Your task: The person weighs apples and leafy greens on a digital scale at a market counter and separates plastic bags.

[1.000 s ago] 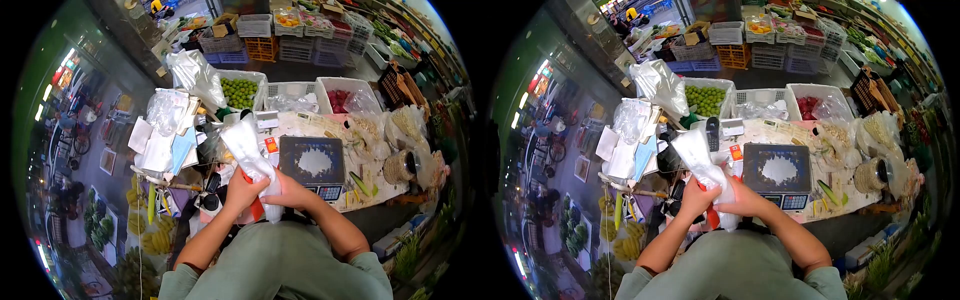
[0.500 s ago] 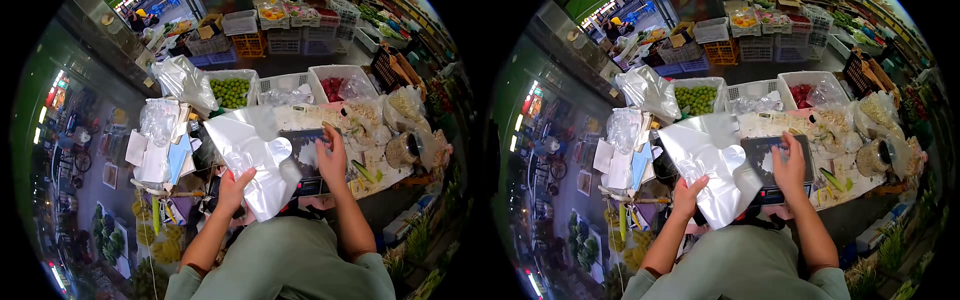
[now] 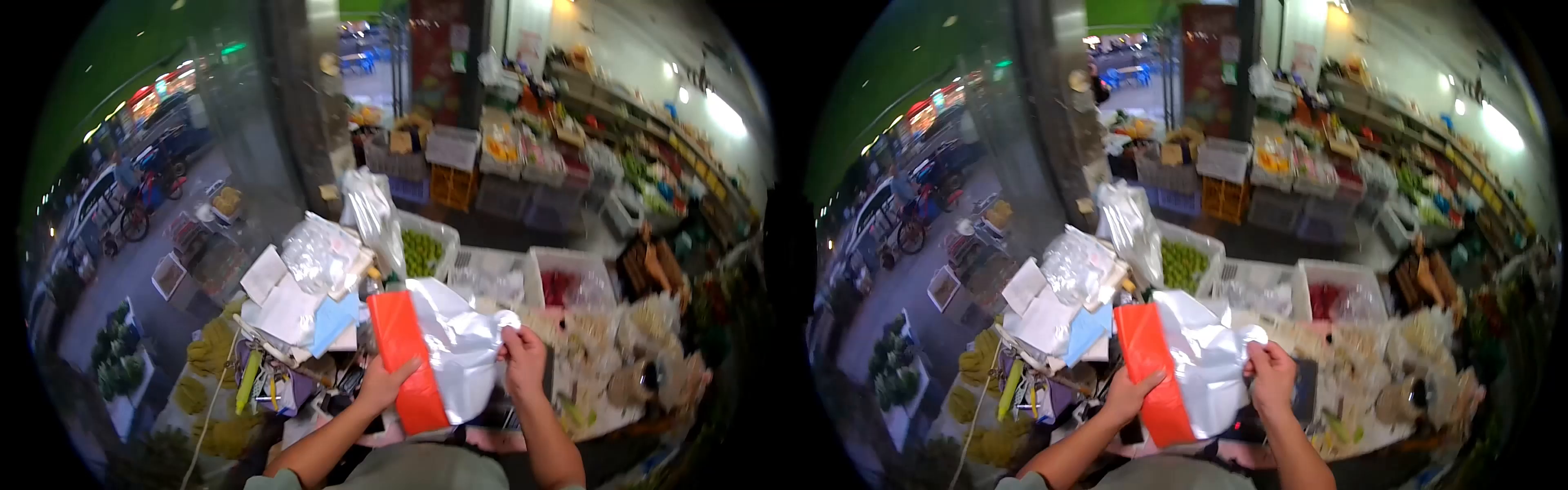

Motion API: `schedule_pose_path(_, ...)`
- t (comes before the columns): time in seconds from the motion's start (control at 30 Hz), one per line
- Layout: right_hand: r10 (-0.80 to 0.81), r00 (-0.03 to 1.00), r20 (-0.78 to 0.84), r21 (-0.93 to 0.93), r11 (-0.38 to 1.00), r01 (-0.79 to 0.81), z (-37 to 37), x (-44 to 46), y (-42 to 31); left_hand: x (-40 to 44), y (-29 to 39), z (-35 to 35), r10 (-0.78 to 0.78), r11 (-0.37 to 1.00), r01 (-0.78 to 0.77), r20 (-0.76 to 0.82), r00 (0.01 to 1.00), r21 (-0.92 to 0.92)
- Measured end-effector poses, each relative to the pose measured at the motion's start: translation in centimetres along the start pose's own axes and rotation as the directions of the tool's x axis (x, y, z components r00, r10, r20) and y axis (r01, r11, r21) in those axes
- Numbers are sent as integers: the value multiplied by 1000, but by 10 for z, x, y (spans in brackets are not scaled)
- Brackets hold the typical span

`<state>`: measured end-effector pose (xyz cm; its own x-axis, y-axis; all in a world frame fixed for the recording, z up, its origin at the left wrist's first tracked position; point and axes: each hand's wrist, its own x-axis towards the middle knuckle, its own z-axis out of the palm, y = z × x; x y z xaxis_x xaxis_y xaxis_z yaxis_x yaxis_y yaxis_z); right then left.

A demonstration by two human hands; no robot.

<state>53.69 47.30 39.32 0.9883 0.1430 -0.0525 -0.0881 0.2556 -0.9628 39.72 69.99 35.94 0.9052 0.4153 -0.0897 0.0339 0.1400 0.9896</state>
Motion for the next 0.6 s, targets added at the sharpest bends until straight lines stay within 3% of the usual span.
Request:
schedule_pose_path(0.03, -90, 996, 2, -23, 996, 90, 4, 10, -22, 1, 12, -8, 43, 999, -44, -20, 999, -30)
schedule_pose_path(0.1, -300, 943, 142, -297, 896, 329, 29, 47, -90, 1, 40, -37, 144, 989, -145, -98, 985, -2)
schedule_pose_path(0.2, -381, 900, 212, -361, 825, 434, 60, 93, -148, -3, 66, -84, 210, 978, -208, -179, 961, 26)
schedule_pose_path(0.23, -405, 886, 224, -390, 796, 463, 74, 103, -168, -8, 85, -99, 299, 954, -293, -208, 931, 60)
schedule_pose_path(0.3, -524, 808, 267, -522, 626, 579, 101, 128, -206, -11, 100, -131, 366, 922, -386, -249, 896, -33)
schedule_pose_path(0.37, -673, 676, 301, -631, 391, 670, 134, 157, -242, -12, 108, -166, 437, 899, -418, -303, 847, 128)
schedule_pose_path(0.4, -748, 574, 332, -663, 248, 706, 158, 160, -264, -8, 108, -182, 446, 895, -428, -298, 844, 125)
schedule_pose_path(0.43, -804, 467, 369, -690, 100, 717, 183, 160, -285, -4, 105, -197, 458, 889, -421, -311, 833, 180)
schedule_pose_path(0.5, -855, 312, 414, -680, -63, 730, 229, 166, -320, 2, 100, -212, 472, 880, -417, -318, 822, 229)
schedule_pose_path(0.57, -854, 337, 397, -758, -99, 644, 276, 168, -356, 7, 94, -220, 413, 906, -332, -373, 831, 263)
schedule_pose_path(0.6, -871, 280, 403, -757, -146, 637, 299, 175, -371, 10, 89, -222, 432, 893, -336, -366, 824, 299)
